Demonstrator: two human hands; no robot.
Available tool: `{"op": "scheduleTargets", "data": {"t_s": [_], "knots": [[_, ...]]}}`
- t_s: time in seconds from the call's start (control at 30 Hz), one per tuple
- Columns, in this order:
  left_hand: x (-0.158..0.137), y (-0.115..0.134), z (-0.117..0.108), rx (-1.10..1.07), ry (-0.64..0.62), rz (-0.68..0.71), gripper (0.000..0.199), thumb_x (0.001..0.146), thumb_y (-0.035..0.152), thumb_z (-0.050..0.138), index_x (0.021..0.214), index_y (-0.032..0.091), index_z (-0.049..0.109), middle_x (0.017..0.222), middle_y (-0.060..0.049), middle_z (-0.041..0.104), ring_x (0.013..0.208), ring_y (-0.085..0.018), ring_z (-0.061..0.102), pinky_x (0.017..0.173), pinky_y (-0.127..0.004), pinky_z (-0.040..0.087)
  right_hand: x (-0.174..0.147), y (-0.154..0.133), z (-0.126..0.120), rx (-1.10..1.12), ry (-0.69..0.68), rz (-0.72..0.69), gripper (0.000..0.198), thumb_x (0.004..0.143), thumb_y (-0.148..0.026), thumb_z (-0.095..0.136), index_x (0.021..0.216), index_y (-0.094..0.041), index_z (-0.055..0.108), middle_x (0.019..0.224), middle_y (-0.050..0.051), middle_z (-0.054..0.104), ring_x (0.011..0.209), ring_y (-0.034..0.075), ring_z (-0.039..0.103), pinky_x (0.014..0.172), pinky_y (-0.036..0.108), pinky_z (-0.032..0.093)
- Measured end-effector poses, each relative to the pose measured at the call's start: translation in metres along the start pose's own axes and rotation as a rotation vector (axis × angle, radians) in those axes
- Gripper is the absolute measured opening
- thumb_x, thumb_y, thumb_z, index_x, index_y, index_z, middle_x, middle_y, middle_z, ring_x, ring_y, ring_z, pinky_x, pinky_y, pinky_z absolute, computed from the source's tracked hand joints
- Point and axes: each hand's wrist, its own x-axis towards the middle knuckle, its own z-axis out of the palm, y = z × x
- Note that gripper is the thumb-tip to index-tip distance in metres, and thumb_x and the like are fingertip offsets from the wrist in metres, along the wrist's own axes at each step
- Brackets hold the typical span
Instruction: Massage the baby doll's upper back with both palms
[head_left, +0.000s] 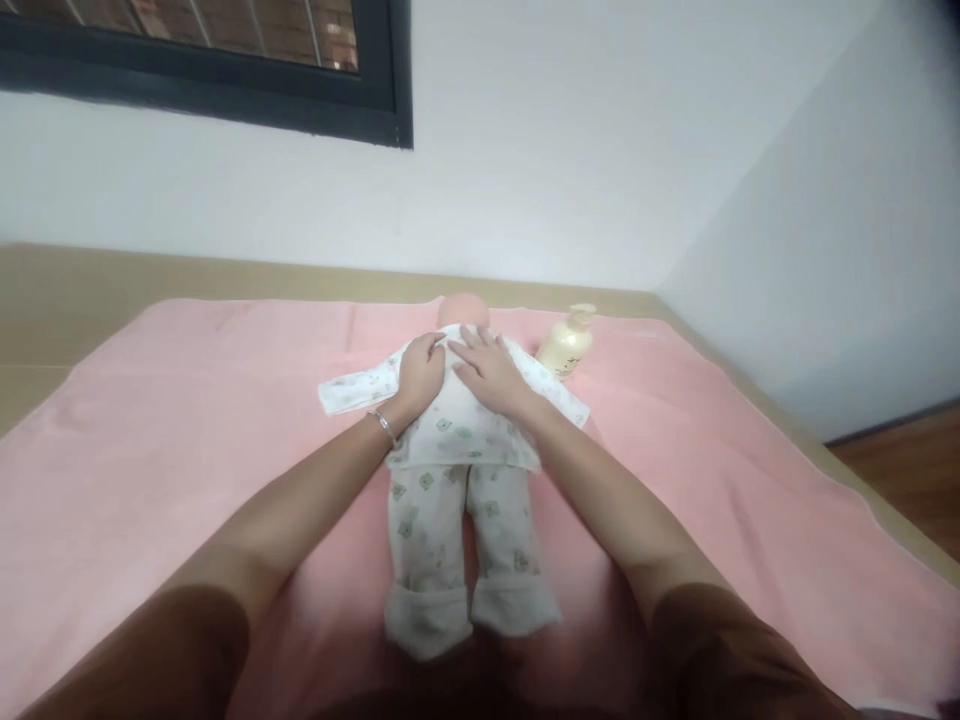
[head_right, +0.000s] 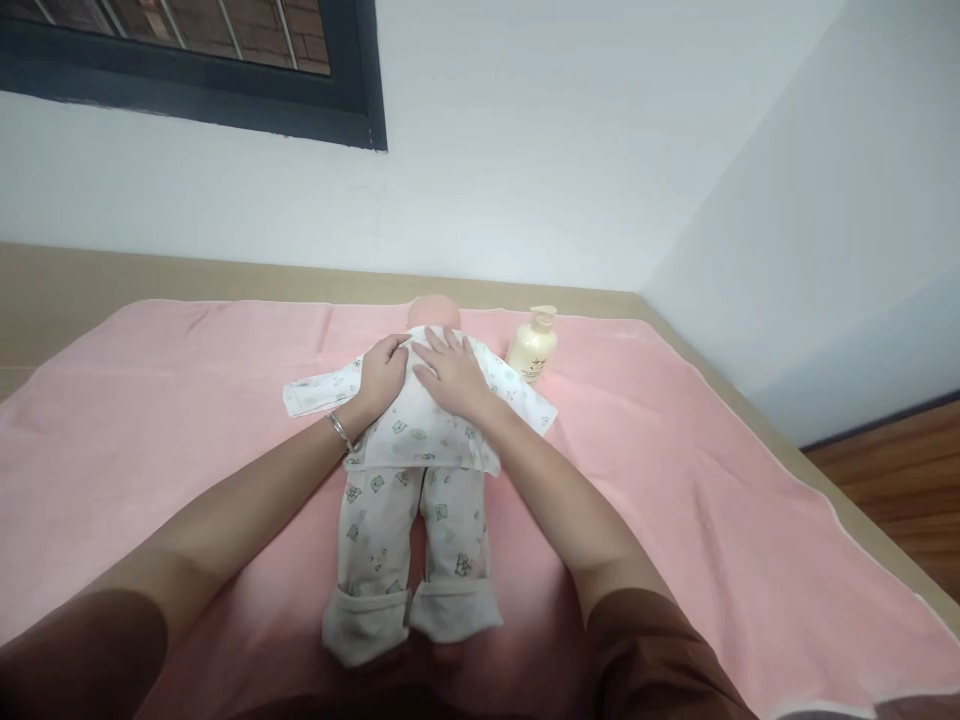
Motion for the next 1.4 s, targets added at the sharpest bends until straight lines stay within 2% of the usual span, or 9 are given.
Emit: {"op": "scheduleTargets", "data": {"t_s": [0.13, 0.27, 0.4, 0.47, 0.63, 0.93, 1.1, 1.27, 1.4], "knots": [[0.004, 0.004, 0.001, 0.135, -0.055, 0.049, 0.046, 0.092, 0.022, 0.036, 0.126, 0.012, 0.066, 0.135, -0.013, 0.069, 0.128, -0.025, 0.062, 0.118, -0.041, 0.047, 0.003, 0.012, -0.002, 0.026, 0.026, 0.058, 0.063, 0.104, -0.045, 0.036, 0.16, -0.015, 0.038, 0.171, 0.014, 0.026, 0.162, 0.033, 0.019, 0.132, 0.055, 0.018], [0.009, 0.009, 0.0, 0.221, -0.143, 0.099, 0.045, 0.095, 0.023, 0.036, 0.126, 0.009, 0.066, 0.136, -0.017, 0.066, 0.13, -0.031, 0.06, 0.121, -0.048, 0.042, 0.0, 0.007, -0.001, 0.025, 0.069, 0.217, 0.07, 0.104, -0.046, 0.036, 0.157, -0.001, 0.035, 0.167, 0.025, 0.028, 0.16, 0.034, 0.024, 0.132, 0.05, 0.02], [0.012, 0.012, -0.001, 0.283, -0.182, 0.12, 0.044, 0.097, 0.024, 0.033, 0.124, 0.01, 0.065, 0.134, -0.019, 0.065, 0.129, -0.033, 0.058, 0.12, -0.052, 0.04, 0.001, 0.006, 0.001, 0.025, 0.082, 0.271, 0.073, 0.103, -0.047, 0.036, 0.156, 0.003, 0.034, 0.168, 0.026, 0.024, 0.161, 0.037, 0.02, 0.133, 0.049, 0.017], [0.012, 0.012, -0.001, 0.327, -0.197, 0.131, 0.043, 0.098, 0.025, 0.033, 0.124, 0.011, 0.064, 0.134, -0.019, 0.065, 0.128, -0.033, 0.058, 0.118, -0.052, 0.042, 0.002, 0.007, 0.003, 0.024, 0.089, 0.272, 0.073, 0.103, -0.048, 0.036, 0.156, 0.001, 0.034, 0.168, 0.025, 0.025, 0.16, 0.036, 0.021, 0.133, 0.05, 0.018], [0.011, 0.014, -0.002, 0.369, -0.217, 0.134, 0.044, 0.098, 0.026, 0.033, 0.125, 0.01, 0.063, 0.134, -0.019, 0.065, 0.127, -0.033, 0.058, 0.117, -0.051, 0.043, 0.001, 0.007, 0.005, -0.02, 0.134, 0.25, 0.065, 0.104, -0.047, 0.034, 0.15, -0.003, 0.045, 0.16, 0.022, 0.043, 0.152, 0.033, 0.038, 0.129, 0.05, 0.027], [0.013, 0.01, -0.005, 0.326, -0.23, 0.133, 0.046, 0.096, 0.033, 0.036, 0.126, 0.01, 0.062, 0.138, -0.019, 0.064, 0.13, -0.033, 0.058, 0.118, -0.05, 0.042, -0.006, -0.009, -0.002, -0.155, 0.101, 0.257, 0.066, 0.106, -0.041, 0.033, 0.154, 0.003, 0.039, 0.157, 0.025, 0.045, 0.148, 0.038, 0.041, 0.126, 0.049, 0.032], [0.016, 0.014, -0.01, 0.318, -0.28, 0.168, 0.051, 0.096, 0.039, 0.038, 0.132, 0.01, 0.06, 0.143, -0.018, 0.061, 0.133, -0.033, 0.056, 0.12, -0.05, 0.041, -0.012, -0.021, -0.008, -0.196, 0.098, 0.242, 0.059, 0.106, -0.037, 0.029, 0.146, 0.002, 0.048, 0.147, 0.027, 0.055, 0.139, 0.038, 0.051, 0.118, 0.048, 0.041], [-0.001, 0.032, -0.007, 0.522, -0.281, 0.166, 0.045, 0.097, 0.027, 0.032, 0.119, 0.005, 0.064, 0.128, -0.023, 0.066, 0.124, -0.035, 0.06, 0.114, -0.053, 0.046, -0.002, -0.001, -0.01, -0.083, 0.077, 0.161, 0.053, 0.106, -0.039, 0.031, 0.14, -0.004, 0.053, 0.149, 0.023, 0.054, 0.139, 0.034, 0.05, 0.119, 0.046, 0.04], [-0.022, 0.046, -0.001, 0.591, -0.245, 0.29, 0.048, 0.096, 0.021, 0.033, 0.131, -0.001, 0.057, 0.144, -0.028, 0.056, 0.142, -0.038, 0.048, 0.124, -0.054, 0.036, 0.009, 0.017, -0.013, -0.042, 0.055, 0.096, 0.049, 0.106, -0.037, 0.03, 0.134, -0.006, 0.056, 0.144, 0.021, 0.058, 0.131, 0.032, 0.055, 0.116, 0.046, 0.041]]}}
